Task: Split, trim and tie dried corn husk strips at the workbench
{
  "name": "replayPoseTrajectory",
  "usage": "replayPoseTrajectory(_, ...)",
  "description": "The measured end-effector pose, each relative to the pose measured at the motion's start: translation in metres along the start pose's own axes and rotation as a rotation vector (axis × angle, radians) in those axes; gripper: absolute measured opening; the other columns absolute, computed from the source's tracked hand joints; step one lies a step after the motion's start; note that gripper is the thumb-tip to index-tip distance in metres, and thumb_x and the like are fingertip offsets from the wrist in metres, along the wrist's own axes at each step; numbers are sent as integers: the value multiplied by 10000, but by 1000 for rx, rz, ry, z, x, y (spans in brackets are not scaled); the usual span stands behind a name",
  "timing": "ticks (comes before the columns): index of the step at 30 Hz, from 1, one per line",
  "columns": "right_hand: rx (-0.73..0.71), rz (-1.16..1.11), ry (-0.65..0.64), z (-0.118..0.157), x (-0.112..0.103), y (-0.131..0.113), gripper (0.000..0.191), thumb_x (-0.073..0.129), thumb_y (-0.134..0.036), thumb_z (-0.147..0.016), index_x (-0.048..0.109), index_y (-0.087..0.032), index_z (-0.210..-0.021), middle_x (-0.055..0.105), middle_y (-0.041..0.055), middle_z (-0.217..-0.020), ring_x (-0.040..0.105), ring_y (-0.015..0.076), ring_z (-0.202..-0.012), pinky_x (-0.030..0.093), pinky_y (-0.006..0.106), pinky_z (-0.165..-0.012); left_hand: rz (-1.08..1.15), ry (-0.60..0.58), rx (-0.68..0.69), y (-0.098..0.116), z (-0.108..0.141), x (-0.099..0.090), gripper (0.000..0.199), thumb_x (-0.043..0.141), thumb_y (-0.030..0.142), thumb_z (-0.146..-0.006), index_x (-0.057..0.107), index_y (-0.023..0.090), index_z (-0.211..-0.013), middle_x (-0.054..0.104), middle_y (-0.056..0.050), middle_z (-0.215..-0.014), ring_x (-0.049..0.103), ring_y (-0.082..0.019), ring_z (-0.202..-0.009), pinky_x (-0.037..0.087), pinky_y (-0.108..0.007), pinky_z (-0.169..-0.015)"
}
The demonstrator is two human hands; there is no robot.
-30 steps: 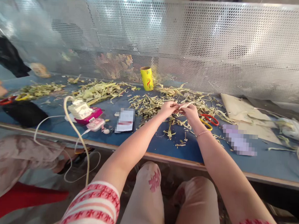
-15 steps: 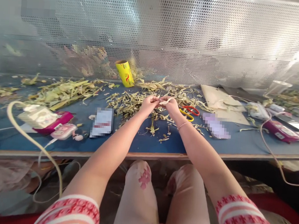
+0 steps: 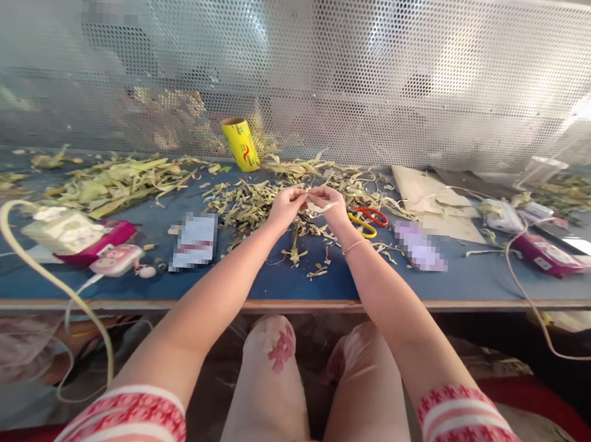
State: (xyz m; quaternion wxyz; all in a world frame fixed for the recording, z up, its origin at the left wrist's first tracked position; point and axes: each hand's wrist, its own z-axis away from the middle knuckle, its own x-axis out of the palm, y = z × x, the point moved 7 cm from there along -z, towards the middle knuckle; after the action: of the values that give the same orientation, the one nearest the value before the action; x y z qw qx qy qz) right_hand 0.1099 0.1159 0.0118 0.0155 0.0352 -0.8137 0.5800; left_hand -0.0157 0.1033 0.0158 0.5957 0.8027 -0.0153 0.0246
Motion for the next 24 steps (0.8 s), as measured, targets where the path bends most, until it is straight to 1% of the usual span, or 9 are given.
replayPoseTrajectory(3, 4, 13, -11, 0, 1, 1, 323, 769, -400, -573, 642, -176, -767, 654, -3, -700, 594, 122, -635, 501, 272, -654, -24, 8, 21, 2, 0, -2, 100, 666, 210, -727, 614, 130, -757, 614, 8, -594, 549, -88, -524, 471, -221, -592)
replayPoseTrajectory(9, -60, 17, -41, 1, 2, -6, 315, 763, -422, -576, 619, -178, -713, 635, -4, -663, 600, 126, -652, 511, 276, -685, -73, 14, 50, 2, -1, -4, 106, 668, 232, -717, 627, 137, -733, 612, 7, -574, 515, -85, -498, 417, -208, -533)
replayPoseTrajectory(16, -28, 108, -7, -8, 0, 1, 278, 765, -380, -580, 653, -184, -742, 650, -12, -665, 594, 126, -624, 500, 270, -636, -9, -10, 28, 5, 2, -2, 197, 708, 303, -690, 628, 131, -743, 628, -6, -624, 567, -102, -558, 475, -237, -607)
replayPoseTrajectory(20, -51, 92, -47, -11, 2, 3, 214, 751, -335, -607, 661, -178, -722, 654, -7, -659, 607, 137, -642, 500, 286, -672, -1, -11, 23, 3, 1, -4, 215, 720, 313, -692, 626, 126, -745, 636, -15, -638, 580, -110, -558, 490, -259, -627)
replayPoseTrajectory(24, -58, 65, -73, -14, 3, 5, 205, 752, -321, -611, 663, -171, -718, 648, -12, -635, 592, 128, -622, 486, 274, -659, -8, -13, 39, -1, -3, -6, 231, 721, 330, -694, 634, 125, -756, 646, -18, -633, 589, -112, -561, 500, -259, -631)
